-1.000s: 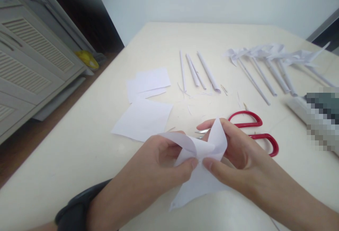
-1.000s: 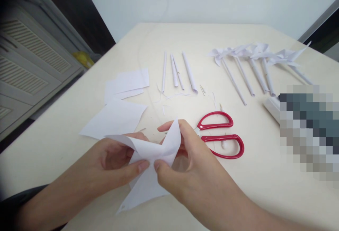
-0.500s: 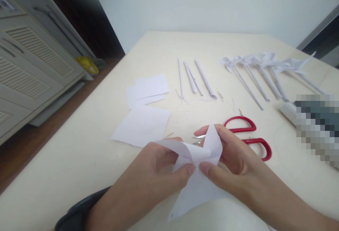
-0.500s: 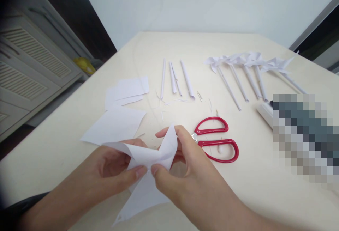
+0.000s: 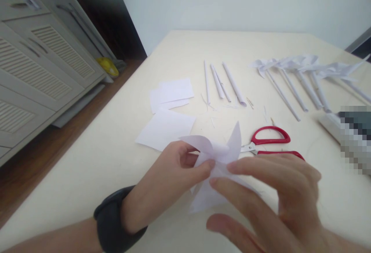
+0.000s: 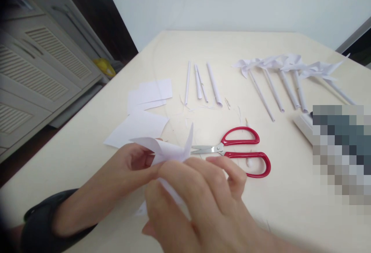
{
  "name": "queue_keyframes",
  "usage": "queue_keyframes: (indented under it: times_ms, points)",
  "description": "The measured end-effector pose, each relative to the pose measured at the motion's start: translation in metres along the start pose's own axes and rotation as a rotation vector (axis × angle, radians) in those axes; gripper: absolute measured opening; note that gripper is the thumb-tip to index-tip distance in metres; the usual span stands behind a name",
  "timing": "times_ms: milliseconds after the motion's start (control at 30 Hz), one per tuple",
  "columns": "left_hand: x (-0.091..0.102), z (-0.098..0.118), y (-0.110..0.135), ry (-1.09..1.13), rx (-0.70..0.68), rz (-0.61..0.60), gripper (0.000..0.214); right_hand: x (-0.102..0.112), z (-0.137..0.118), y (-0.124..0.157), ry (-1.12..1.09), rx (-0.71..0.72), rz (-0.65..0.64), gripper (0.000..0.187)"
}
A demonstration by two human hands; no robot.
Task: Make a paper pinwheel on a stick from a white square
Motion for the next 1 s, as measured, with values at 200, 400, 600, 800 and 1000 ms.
queue_keyframes:
  times_ms: [200,400,600,800,1000]
  points:
    - [0.001,-0.002,0.0,0.027,-0.014,0.019,0.021,-0.006,-0.01,0.001,-0.063,0.058,-0.057,0.03]
    - [-0.002,0.0,0.0,0.038,-0.004,0.021,0.021,-0.003,0.0,-0.004,-0.078,-0.046,-0.047,0.029]
    - [0.001,0.0,0.002,-0.069,0.026,0.054,0.021,-0.007,0.017,-0.01,-0.221,-0.26,-0.007,0.011]
    - [0.006,-0.002,0.002,-0.189,0.06,0.13,0.02,-0.016,0.026,-0.007,-0.392,-0.54,-0.112,0.018]
    - [0.005,-0.001,0.002,-0.26,-0.03,0.155,0.017,-0.019,0.033,-0.005,-0.481,-0.581,-0.217,0.016]
Point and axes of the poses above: each hand's wrist, its own y-axis away from the middle knuckle, its own x-axis out of the back of the hand, z = x × y, the point moved 3 cm from there along -y, towards the middle knuckle, and after that the axes turned 8 degrees about x, right-handed, at the moved point
